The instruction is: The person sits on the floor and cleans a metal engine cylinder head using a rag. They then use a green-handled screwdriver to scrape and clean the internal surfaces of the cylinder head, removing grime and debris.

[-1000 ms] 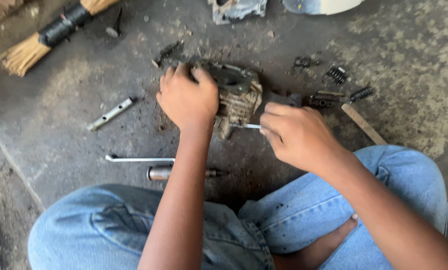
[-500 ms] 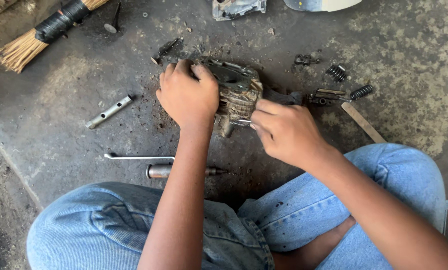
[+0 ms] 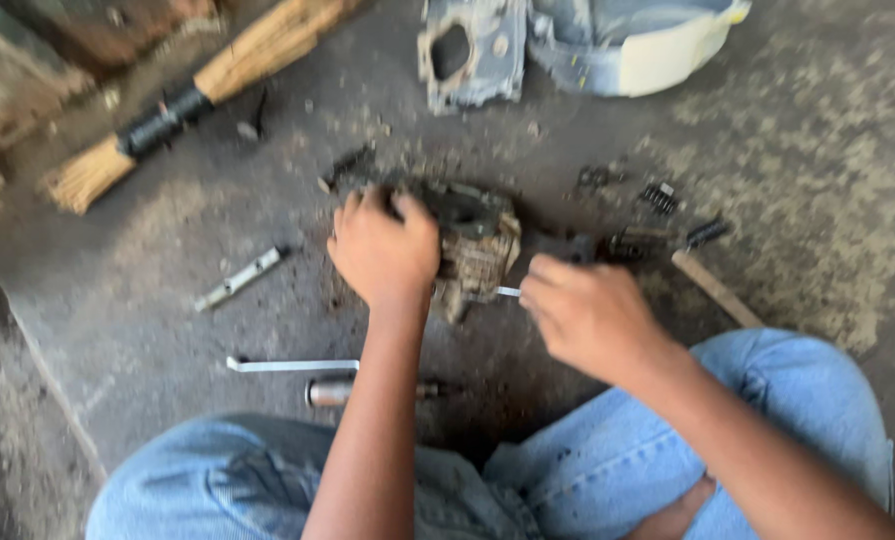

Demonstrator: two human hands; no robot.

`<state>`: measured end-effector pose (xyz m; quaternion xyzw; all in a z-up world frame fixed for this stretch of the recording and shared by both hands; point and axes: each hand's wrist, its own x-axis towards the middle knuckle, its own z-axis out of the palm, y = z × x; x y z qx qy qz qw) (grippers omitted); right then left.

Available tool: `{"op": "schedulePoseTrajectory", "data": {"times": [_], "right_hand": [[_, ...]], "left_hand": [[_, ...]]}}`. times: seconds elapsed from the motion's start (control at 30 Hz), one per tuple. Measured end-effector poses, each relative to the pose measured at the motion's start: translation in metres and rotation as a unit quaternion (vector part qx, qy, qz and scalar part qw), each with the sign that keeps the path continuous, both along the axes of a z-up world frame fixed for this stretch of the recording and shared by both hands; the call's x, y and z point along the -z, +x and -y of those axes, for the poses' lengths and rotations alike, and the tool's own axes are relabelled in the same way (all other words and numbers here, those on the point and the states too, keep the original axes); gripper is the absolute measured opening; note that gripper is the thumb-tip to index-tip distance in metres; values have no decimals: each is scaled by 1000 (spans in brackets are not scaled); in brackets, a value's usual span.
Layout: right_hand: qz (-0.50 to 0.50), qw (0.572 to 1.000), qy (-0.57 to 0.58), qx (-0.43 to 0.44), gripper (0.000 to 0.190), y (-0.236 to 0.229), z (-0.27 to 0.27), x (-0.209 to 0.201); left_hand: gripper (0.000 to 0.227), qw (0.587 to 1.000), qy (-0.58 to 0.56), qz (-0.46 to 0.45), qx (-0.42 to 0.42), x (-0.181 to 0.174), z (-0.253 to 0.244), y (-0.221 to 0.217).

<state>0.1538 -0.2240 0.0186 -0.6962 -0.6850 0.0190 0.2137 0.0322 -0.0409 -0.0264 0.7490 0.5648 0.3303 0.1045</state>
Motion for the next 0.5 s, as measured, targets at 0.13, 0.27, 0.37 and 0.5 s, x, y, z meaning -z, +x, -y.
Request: {"op": "schedulePoseTrajectory", "data": {"times": [0.13,0.27,0.37,0.5], "right_hand": [[-39,999,-9,20,11,-1,0,1],[-89,995,-22,30,9,0,3,2],[-104,993,-27,44,10,2,1,3],[-104,993,-20,49,11,-4,4,4]], "left_hand": [[36,1000,-11,5,3,-3,2,0],[37,1000,-23,-4,2,-5,1,1],[37,1000,-28,4,4,-4,1,0],[37,1000,-30,-3,6,-4,1,0]]}}
